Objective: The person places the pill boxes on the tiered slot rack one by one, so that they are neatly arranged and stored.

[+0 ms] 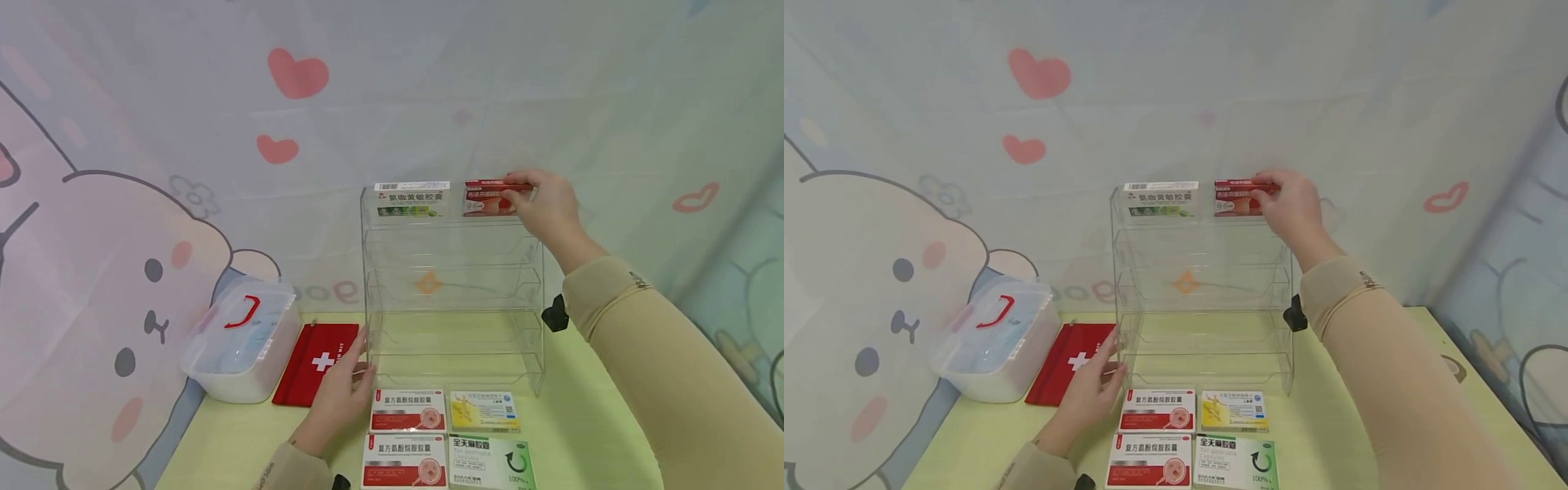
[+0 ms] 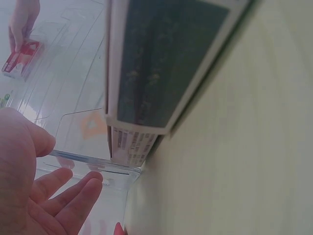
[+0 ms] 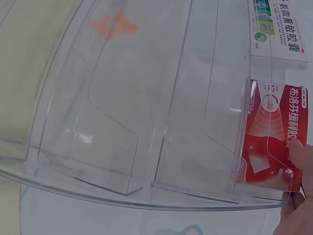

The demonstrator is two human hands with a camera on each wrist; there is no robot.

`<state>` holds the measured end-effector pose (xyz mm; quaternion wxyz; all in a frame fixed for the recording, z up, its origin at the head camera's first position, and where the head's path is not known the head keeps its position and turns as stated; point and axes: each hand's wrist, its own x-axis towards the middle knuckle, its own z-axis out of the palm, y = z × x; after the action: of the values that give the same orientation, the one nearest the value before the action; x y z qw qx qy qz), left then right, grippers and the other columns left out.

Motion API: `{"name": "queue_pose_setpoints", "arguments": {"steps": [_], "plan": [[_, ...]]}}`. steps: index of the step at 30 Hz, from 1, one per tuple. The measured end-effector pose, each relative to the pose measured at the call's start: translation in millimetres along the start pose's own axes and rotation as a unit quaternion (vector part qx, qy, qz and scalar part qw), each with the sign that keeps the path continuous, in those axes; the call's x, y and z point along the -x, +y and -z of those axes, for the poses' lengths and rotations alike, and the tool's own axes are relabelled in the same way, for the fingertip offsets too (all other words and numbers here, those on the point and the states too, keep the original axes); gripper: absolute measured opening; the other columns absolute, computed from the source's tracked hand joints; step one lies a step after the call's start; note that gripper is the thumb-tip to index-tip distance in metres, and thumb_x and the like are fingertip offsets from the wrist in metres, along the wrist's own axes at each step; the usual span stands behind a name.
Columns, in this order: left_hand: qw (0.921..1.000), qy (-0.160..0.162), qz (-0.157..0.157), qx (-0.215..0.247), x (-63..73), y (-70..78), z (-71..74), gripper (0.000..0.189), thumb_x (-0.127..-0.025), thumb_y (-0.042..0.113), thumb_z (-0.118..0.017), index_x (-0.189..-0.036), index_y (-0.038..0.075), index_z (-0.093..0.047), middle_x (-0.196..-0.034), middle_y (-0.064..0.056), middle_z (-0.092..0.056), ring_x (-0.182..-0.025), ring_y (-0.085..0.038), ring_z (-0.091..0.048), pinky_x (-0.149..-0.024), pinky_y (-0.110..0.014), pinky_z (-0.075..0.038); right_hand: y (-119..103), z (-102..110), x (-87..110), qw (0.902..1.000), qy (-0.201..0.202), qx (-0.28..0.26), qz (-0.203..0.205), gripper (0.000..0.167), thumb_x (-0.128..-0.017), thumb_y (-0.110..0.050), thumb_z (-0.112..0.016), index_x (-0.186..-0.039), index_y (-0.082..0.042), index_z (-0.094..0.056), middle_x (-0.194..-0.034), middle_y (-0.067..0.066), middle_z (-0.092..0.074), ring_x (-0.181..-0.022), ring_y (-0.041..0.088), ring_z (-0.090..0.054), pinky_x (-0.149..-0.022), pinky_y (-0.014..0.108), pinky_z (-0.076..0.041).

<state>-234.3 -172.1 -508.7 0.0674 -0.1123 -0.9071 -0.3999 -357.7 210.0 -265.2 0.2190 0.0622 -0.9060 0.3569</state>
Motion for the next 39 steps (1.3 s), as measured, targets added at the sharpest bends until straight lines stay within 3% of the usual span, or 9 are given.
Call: {"name": "queue_pose_setpoints", "arguments": {"steps": [4, 8, 12, 14, 16, 19, 28, 34, 39], "plan": [[1.0000, 0.002, -0.001, -0.004, 1.2, 1.4, 0.7, 0.091, -0.107, 0.019, -0.072, -0.177, 0.041, -0.019, -0.166, -0.005, -0.058, -0.132, -0.029, -0.074, -0.105, -0.043, -0.066, 0.2, -0.7, 0.4, 1.0000, -0.003, 0.005, 0.004, 0.038, -0.111, -0.027, -0.067, -0.146, -0.014, -0.072, -0.135, 0.016, -0.075, -0.108, 0.034, -0.067, -0.070, 0.032, -0.045], [1.0000, 0.005, -0.003, -0.004, 1.8, 2.3, 1.1, 0.090, -0.107, 0.020, -0.072, -0.176, 0.042, -0.019, -0.165, -0.005, -0.058, -0.132, -0.030, -0.074, -0.105, -0.043, -0.066, -0.3, -0.4, 1.6, 0.9999, -0.004, 0.003, 0.012, 0.040, -0.111, -0.027, -0.067, -0.149, -0.013, -0.069, -0.132, 0.018, -0.075, -0.110, 0.036, -0.068, -0.083, 0.042, -0.052], [1.0000, 0.004, -0.003, -0.003, 1.9, 2.1, 0.9, 0.090, -0.107, 0.020, -0.071, -0.176, 0.042, -0.019, -0.165, -0.005, -0.059, -0.132, -0.030, -0.074, -0.105, -0.043, -0.066, 0.4, 0.8, 6.2, 0.9996, 0.012, -0.020, 0.016, 0.043, -0.110, -0.026, -0.069, -0.151, -0.013, -0.067, -0.148, 0.016, -0.069, -0.135, 0.037, -0.063, -0.115, 0.055, -0.052], [1.0000, 0.004, -0.004, -0.003, 2.1, 1.7, 0.7, 0.090, -0.107, 0.020, -0.071, -0.176, 0.042, -0.018, -0.165, -0.006, -0.059, -0.132, -0.030, -0.074, -0.105, -0.043, -0.065, 2.8, 1.5, 10.3, 0.9990, 0.027, -0.034, 0.015, 0.044, -0.110, -0.028, -0.069, -0.151, -0.013, -0.067, -0.159, 0.013, -0.063, -0.153, 0.035, -0.053, -0.129, 0.058, -0.043], [1.0000, 0.003, -0.005, -0.005, 2.4, 1.4, 0.4, 0.090, -0.107, 0.020, -0.071, -0.177, 0.041, -0.018, -0.165, -0.006, -0.058, -0.132, -0.030, -0.074, -0.106, -0.043, -0.065, 6.2, 2.3, 16.0, 0.9980, 0.041, -0.044, 0.018, 0.045, -0.110, -0.031, -0.069, -0.151, -0.014, -0.067, -0.166, 0.011, -0.057, -0.164, 0.032, -0.042, -0.135, 0.059, -0.035], [0.9999, 0.003, -0.008, -0.006, 2.8, 1.8, 0.4, 0.089, -0.107, 0.020, -0.071, -0.177, 0.040, -0.019, -0.165, -0.007, -0.058, -0.132, -0.030, -0.074, -0.106, -0.043, -0.065, 12.8, 1.0, 26.6, 0.9957, 0.064, -0.057, 0.034, 0.043, -0.110, -0.033, -0.069, -0.148, -0.012, -0.069, -0.165, 0.010, -0.059, -0.164, 0.031, -0.042, -0.136, 0.060, -0.035], [0.9999, 0.008, -0.013, -0.006, 1.4, 2.4, 0.3, 0.088, -0.107, 0.019, -0.072, -0.176, 0.039, -0.022, -0.164, -0.007, -0.060, -0.129, -0.028, -0.076, -0.103, -0.042, -0.066, 23.9, -17.6, 61.9, 0.9790, 0.118, -0.077, 0.148, 0.035, -0.104, -0.016, -0.075, -0.135, 0.000, -0.074, -0.145, 0.021, -0.072, -0.142, 0.042, -0.061, -0.123, 0.066, -0.046], [1.0000, 0.007, -0.005, -0.002, 1.4, 2.0, 0.0, 0.089, -0.107, 0.020, -0.072, -0.176, 0.041, -0.021, -0.164, -0.007, -0.059, -0.130, -0.029, -0.075, -0.103, -0.044, -0.066, 29.0, -34.7, 97.1, 0.9698, 0.101, -0.057, 0.215, 0.038, -0.098, -0.011, -0.081, -0.134, -0.001, -0.074, -0.136, 0.018, -0.076, -0.133, 0.039, -0.068, -0.116, 0.062, -0.053], [1.0000, 0.006, -0.002, 0.000, 1.6, 1.1, -0.3, 0.089, -0.107, 0.020, -0.072, -0.176, 0.041, -0.021, -0.165, -0.008, -0.059, -0.130, -0.029, -0.075, -0.104, -0.044, -0.066, 33.2, -47.1, 127.5, 0.9685, 0.060, -0.033, 0.239, 0.044, -0.095, -0.010, -0.084, -0.136, -0.004, -0.073, -0.137, 0.014, -0.076, -0.129, 0.036, -0.071, -0.110, 0.059, -0.057]]}}
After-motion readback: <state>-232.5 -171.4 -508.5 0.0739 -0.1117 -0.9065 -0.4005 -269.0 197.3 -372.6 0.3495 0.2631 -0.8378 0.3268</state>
